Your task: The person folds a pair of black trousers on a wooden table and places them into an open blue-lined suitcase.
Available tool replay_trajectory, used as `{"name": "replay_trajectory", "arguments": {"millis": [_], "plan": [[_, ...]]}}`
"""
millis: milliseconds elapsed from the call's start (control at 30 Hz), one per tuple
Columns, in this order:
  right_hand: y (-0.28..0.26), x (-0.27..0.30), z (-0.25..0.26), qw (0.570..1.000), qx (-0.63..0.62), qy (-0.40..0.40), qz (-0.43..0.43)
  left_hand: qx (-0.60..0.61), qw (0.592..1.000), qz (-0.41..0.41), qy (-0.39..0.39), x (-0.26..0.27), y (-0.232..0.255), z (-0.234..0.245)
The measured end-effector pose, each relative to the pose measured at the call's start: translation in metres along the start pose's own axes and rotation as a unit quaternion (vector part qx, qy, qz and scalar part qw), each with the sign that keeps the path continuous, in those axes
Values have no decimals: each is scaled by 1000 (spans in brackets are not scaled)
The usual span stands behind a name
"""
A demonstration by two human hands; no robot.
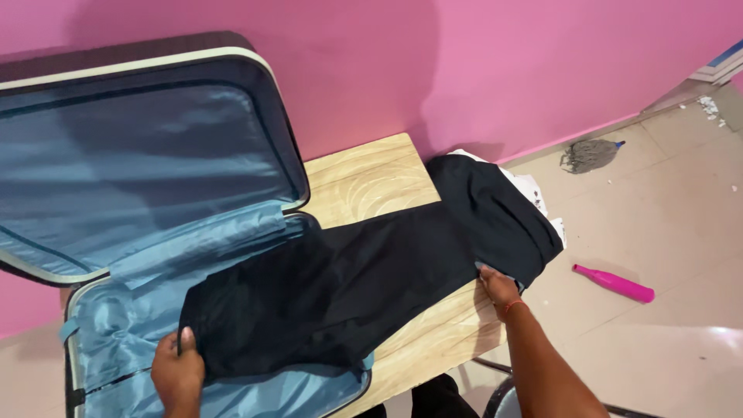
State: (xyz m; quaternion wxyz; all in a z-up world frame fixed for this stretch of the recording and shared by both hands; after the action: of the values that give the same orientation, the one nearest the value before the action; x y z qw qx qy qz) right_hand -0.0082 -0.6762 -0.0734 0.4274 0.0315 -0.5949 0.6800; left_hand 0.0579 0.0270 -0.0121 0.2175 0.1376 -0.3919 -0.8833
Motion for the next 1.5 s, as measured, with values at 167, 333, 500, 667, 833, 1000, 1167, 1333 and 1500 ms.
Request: {"name": "replay_trajectory", "arguments": {"millis": [167,333,500,667,833,1000,1167,1333,1500], "plan": [[10,-8,-5,977,-54,-66,-194,8,999,47,-19,10,-13,-1],[5,-28,-11,936,-89,-82,-330,14,999,50,7,6,-18,24],[8,-89,-9,917,-196,-102,-332,51,996,60,43,15,0,35],[42,-115,16,933,-239,-107,-246,52,992,43,105,28,12,39],[94,-68,-3,919,-90,-221,-315,-27,994,-9,107,24,24,47],[93,-57,-15,837,-201,-216,-460,-29,996,-10,87,17,22,42],[45,-94,-20,796,-435,-191,-374,6,992,-118,-54,0,32,32],[-28,-99,29,881,-407,-134,-201,-110,979,144,-89,-10,-7,38],[-73,-62,68,908,-404,-105,-23,-199,980,22,-12,-10,-12,54]]}}
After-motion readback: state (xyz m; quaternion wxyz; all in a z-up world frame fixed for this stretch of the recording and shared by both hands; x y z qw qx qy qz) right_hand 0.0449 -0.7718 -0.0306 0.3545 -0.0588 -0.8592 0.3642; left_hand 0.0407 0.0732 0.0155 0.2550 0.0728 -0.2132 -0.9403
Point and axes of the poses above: each hand's wrist, its own x-axis away from the middle knuckle, its own z-axis out of the back of the hand, y = z × x, the point moved 5 cm from there along -x, towards the middle knuckle, and after that the axes turned 8 degrees about x, right-handed, at the moved point
